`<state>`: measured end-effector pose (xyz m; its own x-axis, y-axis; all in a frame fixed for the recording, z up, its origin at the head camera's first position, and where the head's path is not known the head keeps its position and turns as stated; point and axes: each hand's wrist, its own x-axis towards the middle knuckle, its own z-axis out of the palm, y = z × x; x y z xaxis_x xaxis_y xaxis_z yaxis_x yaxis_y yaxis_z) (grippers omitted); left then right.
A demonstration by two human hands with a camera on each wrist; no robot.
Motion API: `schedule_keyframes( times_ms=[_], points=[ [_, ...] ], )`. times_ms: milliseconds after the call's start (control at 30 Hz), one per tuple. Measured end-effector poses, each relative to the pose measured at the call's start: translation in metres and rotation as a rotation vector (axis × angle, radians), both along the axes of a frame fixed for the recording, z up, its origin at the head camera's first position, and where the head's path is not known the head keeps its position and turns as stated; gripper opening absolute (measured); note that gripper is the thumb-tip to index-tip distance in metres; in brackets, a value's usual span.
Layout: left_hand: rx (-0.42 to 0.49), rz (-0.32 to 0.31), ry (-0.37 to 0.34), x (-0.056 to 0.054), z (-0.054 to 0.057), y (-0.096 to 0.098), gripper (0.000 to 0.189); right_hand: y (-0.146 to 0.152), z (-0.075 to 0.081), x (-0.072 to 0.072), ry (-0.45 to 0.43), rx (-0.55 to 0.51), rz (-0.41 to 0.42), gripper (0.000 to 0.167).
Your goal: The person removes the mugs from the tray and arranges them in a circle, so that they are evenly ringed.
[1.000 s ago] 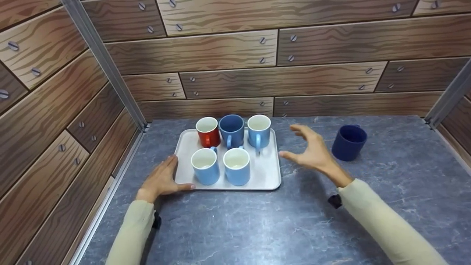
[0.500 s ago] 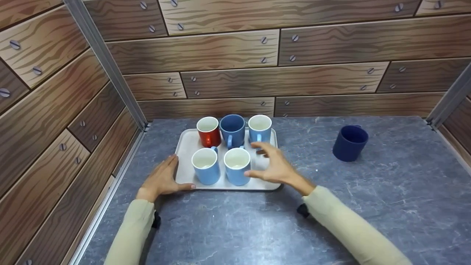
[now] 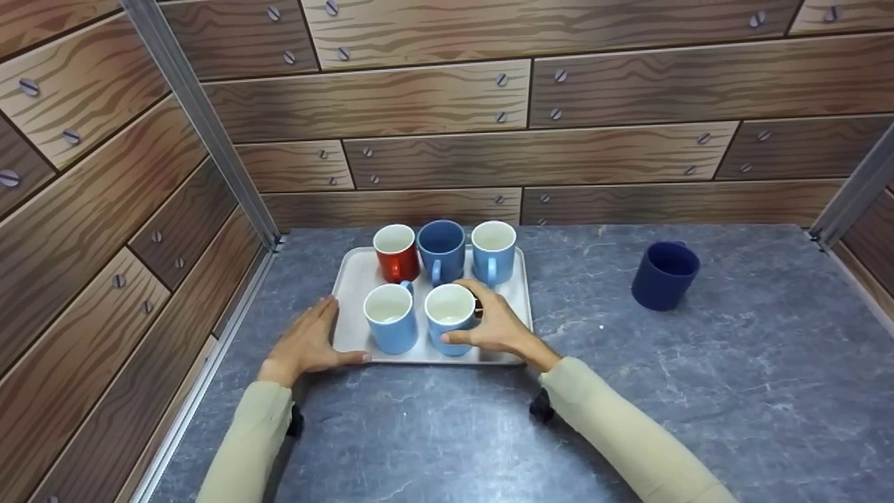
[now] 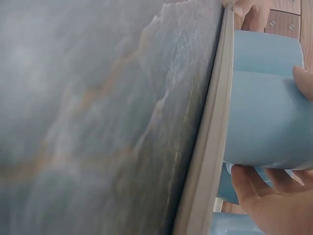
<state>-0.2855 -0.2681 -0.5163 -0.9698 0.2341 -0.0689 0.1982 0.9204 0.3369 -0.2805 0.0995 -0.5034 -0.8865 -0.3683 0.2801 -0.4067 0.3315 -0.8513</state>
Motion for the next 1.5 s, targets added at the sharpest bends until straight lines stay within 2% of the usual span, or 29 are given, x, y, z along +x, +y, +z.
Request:
schedule_keyframes(
  times_ms=[267,600,733,1000,1500],
  points=[
    [-0.006,0.005,-0.011,0.000,0.000,0.001,0.145,0.003,0.003,0.002,0.009,-0.003,-0.037,0.080],
    [-0.011,0.002,-0.004,-0.001,0.002,0.001,0.143,0.028,0.030,0.017,0.017,-0.079,-0.010,0.083],
    [-0.007,0.013,-0.008,-0.001,0.003,0.002,0.144,0.040,0.036,0.025,0.030,-0.087,-0.016,0.083],
    [-0.016,0.000,-0.003,0.000,0.002,0.001,0.143,0.071,0.034,0.042,0.063,-0.099,-0.064,0.084],
    [-0.013,-0.004,-0.015,0.000,0.001,0.000,0.143,0.131,0.028,0.057,0.052,-0.062,-0.193,0.084]
  ],
)
